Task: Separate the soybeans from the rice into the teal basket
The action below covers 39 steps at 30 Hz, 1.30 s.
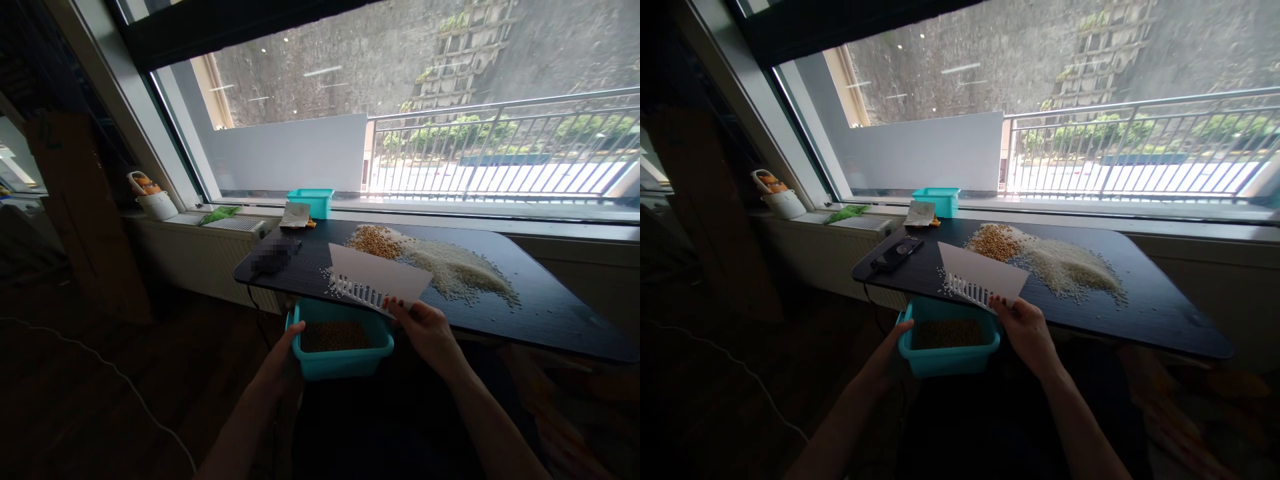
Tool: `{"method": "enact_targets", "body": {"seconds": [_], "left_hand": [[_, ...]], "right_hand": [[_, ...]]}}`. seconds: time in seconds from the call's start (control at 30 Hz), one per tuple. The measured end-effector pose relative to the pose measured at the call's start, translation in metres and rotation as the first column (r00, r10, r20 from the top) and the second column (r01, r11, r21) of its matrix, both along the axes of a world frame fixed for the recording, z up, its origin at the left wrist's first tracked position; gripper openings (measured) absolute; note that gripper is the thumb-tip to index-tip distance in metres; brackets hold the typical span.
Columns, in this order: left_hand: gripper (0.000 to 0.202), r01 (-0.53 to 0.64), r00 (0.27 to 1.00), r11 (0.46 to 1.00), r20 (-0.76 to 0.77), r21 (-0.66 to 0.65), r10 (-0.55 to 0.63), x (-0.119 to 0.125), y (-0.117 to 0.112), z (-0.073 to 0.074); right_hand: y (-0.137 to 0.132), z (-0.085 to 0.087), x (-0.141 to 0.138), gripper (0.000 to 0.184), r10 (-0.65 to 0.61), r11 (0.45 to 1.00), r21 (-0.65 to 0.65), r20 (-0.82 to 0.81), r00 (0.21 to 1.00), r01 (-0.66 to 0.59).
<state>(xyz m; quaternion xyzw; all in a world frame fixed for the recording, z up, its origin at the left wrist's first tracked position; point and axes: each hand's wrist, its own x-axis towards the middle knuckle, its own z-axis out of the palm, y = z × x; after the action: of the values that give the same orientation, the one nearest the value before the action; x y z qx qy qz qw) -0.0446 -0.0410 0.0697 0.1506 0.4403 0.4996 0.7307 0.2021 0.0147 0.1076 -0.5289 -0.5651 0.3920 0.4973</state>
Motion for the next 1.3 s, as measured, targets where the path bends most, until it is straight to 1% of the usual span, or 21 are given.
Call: {"method": "enact_targets", "body": {"seconds": [0.17, 0.27, 0.43, 0.53, 0.67, 0.77, 0.87, 0.97, 1.13, 1.3], "left_hand": [[0.062, 0.036, 0.999, 0.999, 0.009, -0.001, -0.036, 0.005, -0.001, -0.002], [0.065, 0.076, 0.997, 0.997, 0.024, -0.014, -0.075, 0.009, 0.000, -0.007], [0.068, 0.135, 0.990, 0.990, 0.042, -0.041, -0.133, 0.013, 0.004, -0.015], [0.066, 0.118, 0.993, 0.992, 0.032, -0.049, -0.116, 0.015, 0.005, -0.015], [0.065, 0.108, 0.994, 0.990, 0.006, -0.086, -0.108, 0.016, 0.005, -0.013], [0.063, 0.116, 0.993, 0.990, 0.009, -0.085, -0.116, 0.016, 0.004, -0.013], [0.062, 0.121, 0.993, 0.989, 0.013, -0.082, -0.120, 0.015, 0.004, -0.012], [0.062, 0.121, 0.993, 0.989, 0.018, -0.080, -0.120, 0.016, 0.004, -0.012], [0.063, 0.101, 0.995, 0.992, 0.018, -0.078, -0.100, 0.017, 0.005, -0.016], [0.060, 0.100, 0.995, 0.991, 0.022, -0.085, -0.098, 0.017, 0.006, -0.015]], "right_hand": [[0.009, 0.001, 0.025, 0.041, -0.194, 0.978, 0.083, 0.015, 0.981, 0.192], [0.014, 0.001, 0.037, 0.041, -0.240, 0.968, 0.079, -0.010, 0.971, 0.240], [0.023, -0.002, 0.042, 0.039, -0.239, 0.968, 0.093, 0.035, 0.970, 0.235], [0.027, -0.001, 0.039, 0.037, -0.214, 0.973, 0.096, 0.060, 0.975, 0.208], [0.024, 0.001, 0.034, 0.034, -0.179, 0.982, 0.078, 0.088, 0.980, 0.172], [0.021, 0.001, 0.034, 0.033, -0.149, 0.988, 0.044, 0.036, 0.988, 0.147], [0.021, 0.000, 0.035, 0.037, -0.146, 0.989, 0.021, -0.029, 0.989, 0.147], [0.022, 0.000, 0.034, 0.039, -0.141, 0.990, 0.015, -0.047, 0.989, 0.142], [0.019, 0.006, 0.027, 0.039, -0.101, 0.995, -0.002, -0.051, 0.994, 0.101], [0.015, 0.008, 0.027, 0.041, -0.119, 0.993, -0.013, -0.099, 0.988, 0.118]]}}
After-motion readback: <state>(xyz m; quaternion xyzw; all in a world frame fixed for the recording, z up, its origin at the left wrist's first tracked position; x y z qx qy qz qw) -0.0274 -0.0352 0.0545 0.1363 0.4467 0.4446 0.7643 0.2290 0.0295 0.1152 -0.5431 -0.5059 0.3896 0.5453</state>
